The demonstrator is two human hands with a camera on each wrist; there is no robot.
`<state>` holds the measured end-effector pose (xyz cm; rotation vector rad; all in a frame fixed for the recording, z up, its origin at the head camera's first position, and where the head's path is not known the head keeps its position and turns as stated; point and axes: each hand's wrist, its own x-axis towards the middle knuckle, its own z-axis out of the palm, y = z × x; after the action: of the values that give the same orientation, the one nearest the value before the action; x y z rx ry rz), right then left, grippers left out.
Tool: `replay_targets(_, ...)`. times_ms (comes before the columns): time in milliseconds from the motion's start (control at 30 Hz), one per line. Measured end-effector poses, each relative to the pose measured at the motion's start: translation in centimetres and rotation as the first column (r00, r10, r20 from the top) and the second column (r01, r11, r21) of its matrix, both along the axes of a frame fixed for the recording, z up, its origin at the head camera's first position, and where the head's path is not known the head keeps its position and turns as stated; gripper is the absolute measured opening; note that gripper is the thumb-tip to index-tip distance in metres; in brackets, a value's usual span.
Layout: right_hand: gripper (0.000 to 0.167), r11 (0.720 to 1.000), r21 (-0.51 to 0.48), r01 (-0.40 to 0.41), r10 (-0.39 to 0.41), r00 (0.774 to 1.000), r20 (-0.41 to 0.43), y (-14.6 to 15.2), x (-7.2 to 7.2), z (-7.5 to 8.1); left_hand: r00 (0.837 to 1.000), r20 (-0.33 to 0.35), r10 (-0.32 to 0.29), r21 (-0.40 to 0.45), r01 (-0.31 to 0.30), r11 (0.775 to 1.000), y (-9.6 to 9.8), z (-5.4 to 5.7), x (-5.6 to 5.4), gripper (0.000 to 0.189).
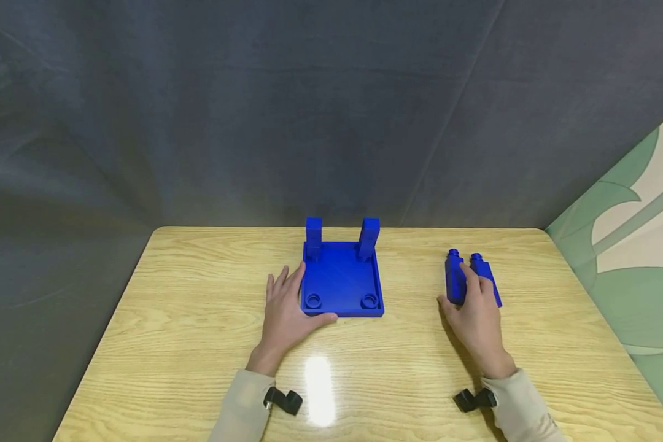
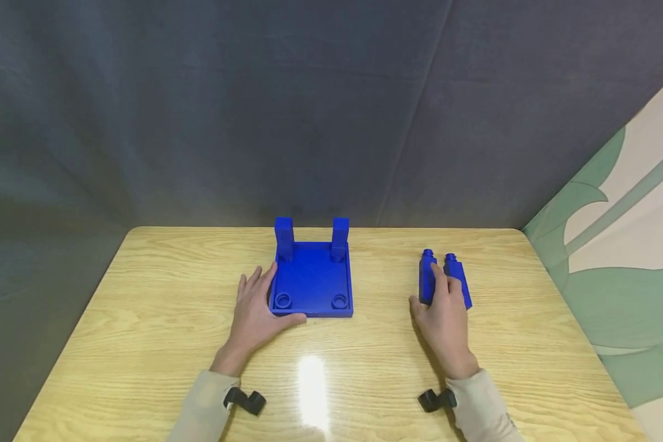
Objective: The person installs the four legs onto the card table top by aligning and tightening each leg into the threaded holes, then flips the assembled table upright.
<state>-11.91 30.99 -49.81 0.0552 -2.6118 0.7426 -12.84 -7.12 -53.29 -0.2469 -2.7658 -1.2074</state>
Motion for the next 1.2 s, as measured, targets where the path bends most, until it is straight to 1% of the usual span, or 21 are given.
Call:
replay_targets(233, 0.083, 0.999, 0.032, -0.017, 0.017, 1.0, -0.004, 0.14, -0.07, -0.2, 1.0, 0.001, 0.006, -0.003, -0.006, 1.0, 0.01, 0.04, 0.0, 0.135)
replay_targets(500, 0.079, 0.999, 0.042, -0.022, 0.022, 1.0, 0.002, 0.05, -0.02, -0.04, 1.0, 0.006, 0.006, 0.005, -0.006, 1.0, -0.06, 0.07, 0.08, 0.136)
replay_targets(667, 0.078, 0.999, 0.039, -0.023, 0.024, 1.0, -0.012, 0.06, 0.04, 0.07, 1.0, 0.005, 0.003, 0.0, -0.003, 1.0, -0.03, 0.05, 0.07, 0.136)
replay_targets(867, 0.079, 1.0, -0.008, -0.013, 0.012, 1.0, -0.019, -0.03, 0.09, 0.39, 1.0, 0.003, 0.001, 0.004, -0.001, 1.0, -0.04, 0.08, 0.1, 0.136)
replay_targets(933, 0.077, 1.0, -0.028, -0.004, 0.003, 0.999, -0.034, -0.07, 0.06, 0.46, 1.0, 0.001, 0.0, 0.005, 0.0, 1.0, -0.05, 0.07, 0.1, 0.136)
replay_targets(1067, 0.074, 0.998, -0.059, 0.032, -0.036, 0.997, -0.07, -0.08, -0.03, 0.58, 1.0, 0.003, 0.001, 0.0, -0.001, 1.0, -0.07, 0.0, 0.06, 0.136)
replay_targets(1200, 0.073, 0.992, -0.104, 0.067, -0.076, 0.994, -0.081, 0.01, -0.07, 0.67, 1.0, -0.001, 0.0, 0.004, 0.0, 1.0, -0.06, -0.06, 0.02, 0.136)
